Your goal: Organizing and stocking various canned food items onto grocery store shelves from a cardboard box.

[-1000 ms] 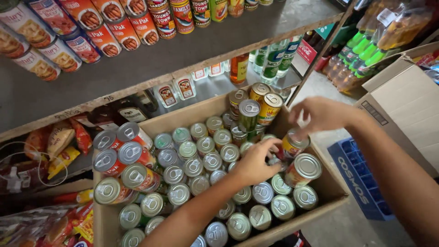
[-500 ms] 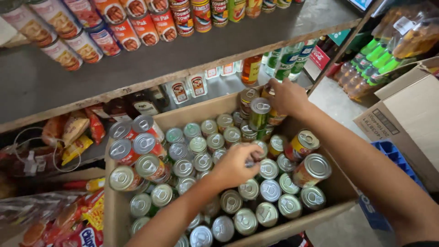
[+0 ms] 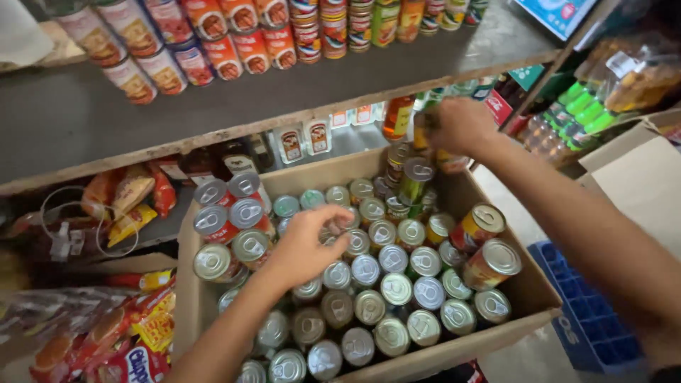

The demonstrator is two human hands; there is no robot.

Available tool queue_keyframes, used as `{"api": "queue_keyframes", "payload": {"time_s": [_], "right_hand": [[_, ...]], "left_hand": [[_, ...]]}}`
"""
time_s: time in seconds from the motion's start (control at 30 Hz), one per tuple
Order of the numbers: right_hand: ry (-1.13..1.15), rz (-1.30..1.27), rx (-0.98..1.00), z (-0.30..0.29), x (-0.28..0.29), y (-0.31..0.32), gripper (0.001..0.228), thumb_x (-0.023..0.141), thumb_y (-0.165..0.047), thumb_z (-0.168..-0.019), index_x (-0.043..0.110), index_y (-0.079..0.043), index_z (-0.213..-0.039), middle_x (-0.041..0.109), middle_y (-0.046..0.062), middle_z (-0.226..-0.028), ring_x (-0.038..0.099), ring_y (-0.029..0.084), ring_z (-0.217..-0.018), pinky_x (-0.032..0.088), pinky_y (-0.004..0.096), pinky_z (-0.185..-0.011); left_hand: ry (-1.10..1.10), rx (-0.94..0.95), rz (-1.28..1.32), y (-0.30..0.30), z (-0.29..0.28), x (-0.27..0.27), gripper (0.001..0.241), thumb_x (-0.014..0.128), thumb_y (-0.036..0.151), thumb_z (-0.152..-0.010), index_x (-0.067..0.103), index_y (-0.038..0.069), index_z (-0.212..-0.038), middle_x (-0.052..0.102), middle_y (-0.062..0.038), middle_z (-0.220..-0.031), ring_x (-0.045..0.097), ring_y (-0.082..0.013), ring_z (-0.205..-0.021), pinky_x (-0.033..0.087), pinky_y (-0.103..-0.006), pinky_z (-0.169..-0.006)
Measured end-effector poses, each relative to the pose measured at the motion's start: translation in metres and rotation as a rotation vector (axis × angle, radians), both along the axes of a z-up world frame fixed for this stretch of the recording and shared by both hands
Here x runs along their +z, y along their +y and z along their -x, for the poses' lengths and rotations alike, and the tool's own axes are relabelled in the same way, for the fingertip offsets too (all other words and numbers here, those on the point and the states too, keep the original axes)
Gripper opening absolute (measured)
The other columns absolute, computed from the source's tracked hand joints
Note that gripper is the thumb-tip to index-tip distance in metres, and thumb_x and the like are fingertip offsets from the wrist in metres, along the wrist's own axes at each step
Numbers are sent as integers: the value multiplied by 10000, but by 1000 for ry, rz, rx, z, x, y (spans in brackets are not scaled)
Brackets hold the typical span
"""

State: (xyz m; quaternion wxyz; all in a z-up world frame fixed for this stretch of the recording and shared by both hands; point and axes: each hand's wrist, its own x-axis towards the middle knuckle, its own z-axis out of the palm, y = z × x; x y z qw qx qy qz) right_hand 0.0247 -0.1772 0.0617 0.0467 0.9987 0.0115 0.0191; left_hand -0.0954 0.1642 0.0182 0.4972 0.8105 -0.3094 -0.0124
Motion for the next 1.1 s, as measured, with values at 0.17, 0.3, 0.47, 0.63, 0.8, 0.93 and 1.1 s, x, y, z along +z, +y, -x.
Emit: {"api": "queue_keyframes", "payload": {"time_s": [0.17,0.3,0.47,0.63,0.8,0.93,1.1], "right_hand": [[-365,-34,443,54,61,68,443,784,-277,-785,732,-107,-1191,699,141,-1204,654,376,-1060,550,495,-831],[-262,-281,805,89,69,135,495,795,-222,-761,688,-89,-1226,692,125,-1227,651,372,-1100,538,476,-899],[0,-598,1043,124,32,215,565,848,-246,-713,623,-99,-1210,681,137,-1172,642,368,-1098,513,469,-903],[87,-680,1070,126,-9,263,558,864,-252,-719,611,-116,-1198,681,116,-1053,641,368,-1017,502,467,-845],[-84,-715,1327,124,-46,286,509,830,-356,-781,604,-122,-1172,632,94,-1073,616,343,-1026,496,458,-842],[-214,-462,1419,126,-68,288,458,783,-386,-831,605,-125,-1162,617,73,-1084,611,295,-1013,490,457,-857],[-328,-378,1423,130,-76,281,583,782,-421,-756,601,-111,-1216,609,130,-1230,598,330,-1163,478,452,-963]], "left_hand": [[-165,156,-4,25,9,32,537,792,162,-769,612,66,-1266,688,-150,-1156,700,-268,-956,551,-396,-850],[-271,225,31,46,28,65,820,833,224,-704,475,48,-1421,591,-215,-1324,657,-337,-1044,526,-430,-919],[-237,274,-135,90,54,46,822,857,315,-729,501,59,-1425,654,-217,-1266,657,-380,-1130,527,-456,-949],[-107,432,-315,129,89,37,766,874,369,-717,570,106,-1369,709,-183,-1181,677,-393,-1091,544,-469,-897],[-189,540,-329,150,109,7,613,875,213,-687,638,67,-1234,671,-162,-1191,675,-399,-1054,555,-462,-847],[-264,536,-394,157,107,-3,616,889,204,-665,656,68,-1218,669,-134,-1172,656,-374,-1065,529,-475,-883],[-327,525,-455,155,104,-3,610,910,239,-633,678,77,-1173,629,-142,-1203,591,-371,-1116,477,-502,-926]]}}
